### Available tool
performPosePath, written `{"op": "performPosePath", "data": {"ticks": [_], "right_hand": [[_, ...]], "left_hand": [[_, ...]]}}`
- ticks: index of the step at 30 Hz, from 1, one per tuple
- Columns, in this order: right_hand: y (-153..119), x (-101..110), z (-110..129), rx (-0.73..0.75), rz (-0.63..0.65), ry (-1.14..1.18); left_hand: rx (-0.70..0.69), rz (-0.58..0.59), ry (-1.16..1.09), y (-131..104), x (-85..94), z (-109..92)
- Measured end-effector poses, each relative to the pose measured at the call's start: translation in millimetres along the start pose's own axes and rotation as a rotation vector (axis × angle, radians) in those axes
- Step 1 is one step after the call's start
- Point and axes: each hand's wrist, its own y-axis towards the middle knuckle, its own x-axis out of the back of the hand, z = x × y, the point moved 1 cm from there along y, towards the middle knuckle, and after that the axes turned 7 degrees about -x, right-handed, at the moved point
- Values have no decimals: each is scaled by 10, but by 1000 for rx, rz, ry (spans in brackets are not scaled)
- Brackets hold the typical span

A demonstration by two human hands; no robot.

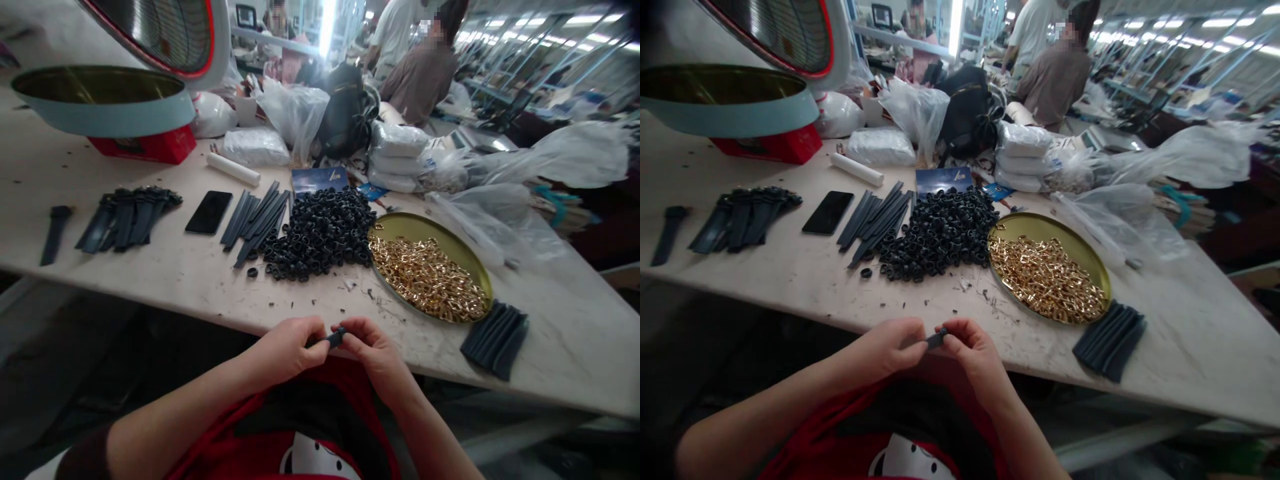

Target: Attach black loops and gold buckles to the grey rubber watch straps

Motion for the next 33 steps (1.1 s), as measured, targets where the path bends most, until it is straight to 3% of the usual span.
{"op": "performPosePath", "data": {"ticks": [5,11,15,19,21,22,25,26,29,33], "right_hand": [[-99,-77,-60,72,-43,214],[-199,-242,-123,93,27,331],[-227,-290,-160,129,-40,222],[-172,-252,-141,159,42,-35],[-63,-94,-2,261,-9,-298],[18,32,113,332,-97,-468],[349,512,580,511,-506,-1066],[482,675,740,514,-575,-1131],[866,1057,1119,495,-622,-1244],[1143,1278,1338,441,-555,-1340]], "left_hand": [[30,-64,-112,-114,-200,-92],[37,-201,-272,-132,-385,-105],[-6,-175,-324,-137,-378,-61],[-53,-173,-343,-67,-293,-19],[-46,-164,-344,-1,-263,32],[-27,-163,-354,35,-259,70],[47,-152,-457,151,-293,201],[57,-141,-495,191,-312,236],[61,-101,-524,310,-351,283],[70,-73,-452,442,-298,249]]}}
